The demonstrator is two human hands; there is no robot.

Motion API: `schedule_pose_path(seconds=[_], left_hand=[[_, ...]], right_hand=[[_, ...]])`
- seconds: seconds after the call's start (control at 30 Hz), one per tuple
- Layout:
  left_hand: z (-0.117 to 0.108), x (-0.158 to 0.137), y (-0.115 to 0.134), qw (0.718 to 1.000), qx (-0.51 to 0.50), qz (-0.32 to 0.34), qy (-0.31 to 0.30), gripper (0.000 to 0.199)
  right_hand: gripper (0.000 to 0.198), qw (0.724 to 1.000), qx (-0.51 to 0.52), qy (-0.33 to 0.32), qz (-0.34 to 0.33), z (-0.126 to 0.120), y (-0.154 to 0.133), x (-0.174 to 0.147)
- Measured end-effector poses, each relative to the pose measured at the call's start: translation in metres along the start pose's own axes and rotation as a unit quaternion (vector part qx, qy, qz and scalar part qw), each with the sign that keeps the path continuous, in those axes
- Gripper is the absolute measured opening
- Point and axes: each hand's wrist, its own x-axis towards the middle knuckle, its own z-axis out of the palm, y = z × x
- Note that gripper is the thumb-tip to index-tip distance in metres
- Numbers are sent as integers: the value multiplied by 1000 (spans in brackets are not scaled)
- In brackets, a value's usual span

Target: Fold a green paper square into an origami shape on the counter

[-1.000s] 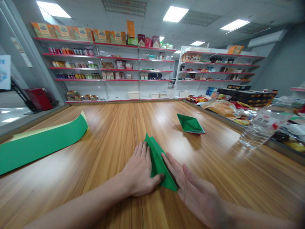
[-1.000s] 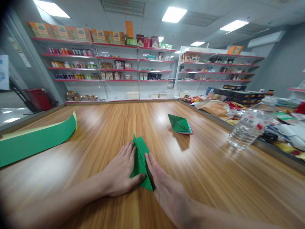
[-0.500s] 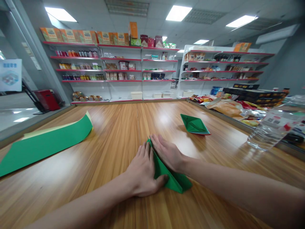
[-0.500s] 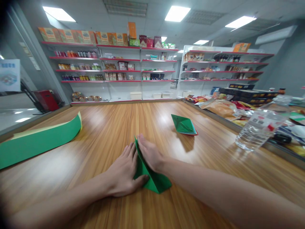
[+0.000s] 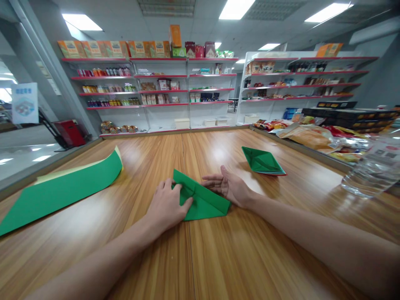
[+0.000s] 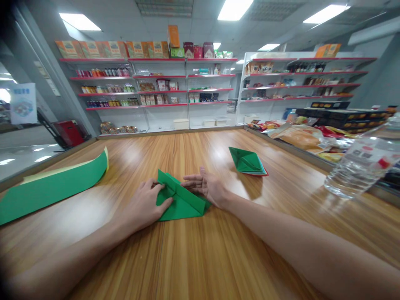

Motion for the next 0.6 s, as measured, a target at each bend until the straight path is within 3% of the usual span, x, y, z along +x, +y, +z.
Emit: schedule_pose_path(seconds=[0.1, 0.2, 0.33, 0.6], left_hand=[[2, 1, 2, 998, -16, 51, 30, 30], [4, 1, 7, 992, -52, 116, 8, 21], [-1, 0, 9, 987, -80, 140, -26, 21], [-45, 1, 0, 946, -50, 216, -238, 42]], right_hand=[[50, 998, -49, 18, -26, -5, 0, -11], [44, 984, -167, -11, -53, -3, 1, -14], [40, 951, -294, -35, -90, 2, -1, -15], [34, 928, -358, -8, -106, 3, -2, -16]])
